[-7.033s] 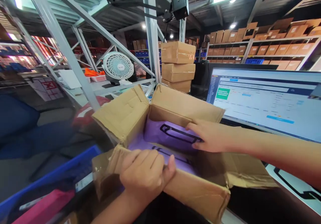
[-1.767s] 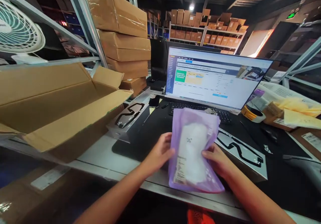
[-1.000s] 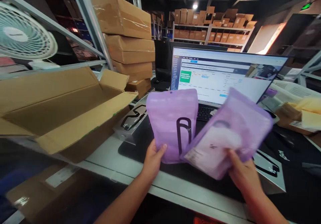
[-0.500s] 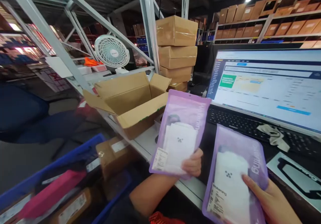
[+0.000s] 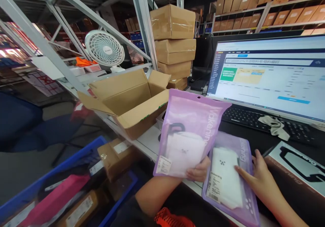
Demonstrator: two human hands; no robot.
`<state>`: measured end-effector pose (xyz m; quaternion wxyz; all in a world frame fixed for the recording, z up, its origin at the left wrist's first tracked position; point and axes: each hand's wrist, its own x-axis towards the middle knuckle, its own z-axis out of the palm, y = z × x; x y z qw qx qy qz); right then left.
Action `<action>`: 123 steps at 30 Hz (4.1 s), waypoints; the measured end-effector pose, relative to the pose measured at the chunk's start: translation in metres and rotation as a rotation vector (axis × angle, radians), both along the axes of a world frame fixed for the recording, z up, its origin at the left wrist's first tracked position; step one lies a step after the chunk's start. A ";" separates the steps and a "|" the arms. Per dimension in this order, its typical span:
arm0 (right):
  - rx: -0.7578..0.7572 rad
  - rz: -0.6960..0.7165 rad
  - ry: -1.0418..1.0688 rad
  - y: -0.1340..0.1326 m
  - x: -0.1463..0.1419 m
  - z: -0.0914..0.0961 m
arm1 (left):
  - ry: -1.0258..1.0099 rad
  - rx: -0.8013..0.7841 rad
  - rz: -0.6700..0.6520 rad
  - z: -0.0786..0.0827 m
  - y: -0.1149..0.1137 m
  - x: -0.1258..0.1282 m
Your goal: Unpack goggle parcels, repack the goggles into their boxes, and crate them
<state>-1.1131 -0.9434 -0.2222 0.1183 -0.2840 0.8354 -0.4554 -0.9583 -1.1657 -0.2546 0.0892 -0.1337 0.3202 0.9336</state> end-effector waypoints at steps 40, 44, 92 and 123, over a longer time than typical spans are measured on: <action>-0.691 0.224 -0.537 -0.060 0.020 0.109 | 0.047 -0.387 0.860 0.080 0.047 0.052; -0.674 0.302 -0.489 -0.049 0.025 0.123 | 0.066 -0.384 0.841 0.076 0.040 0.055; -0.629 0.293 -0.507 -0.026 0.009 0.162 | 0.330 -1.457 0.275 0.200 0.060 -0.035; -0.673 0.428 -0.513 -0.033 -0.006 0.160 | 0.156 -0.669 0.039 0.201 0.035 -0.073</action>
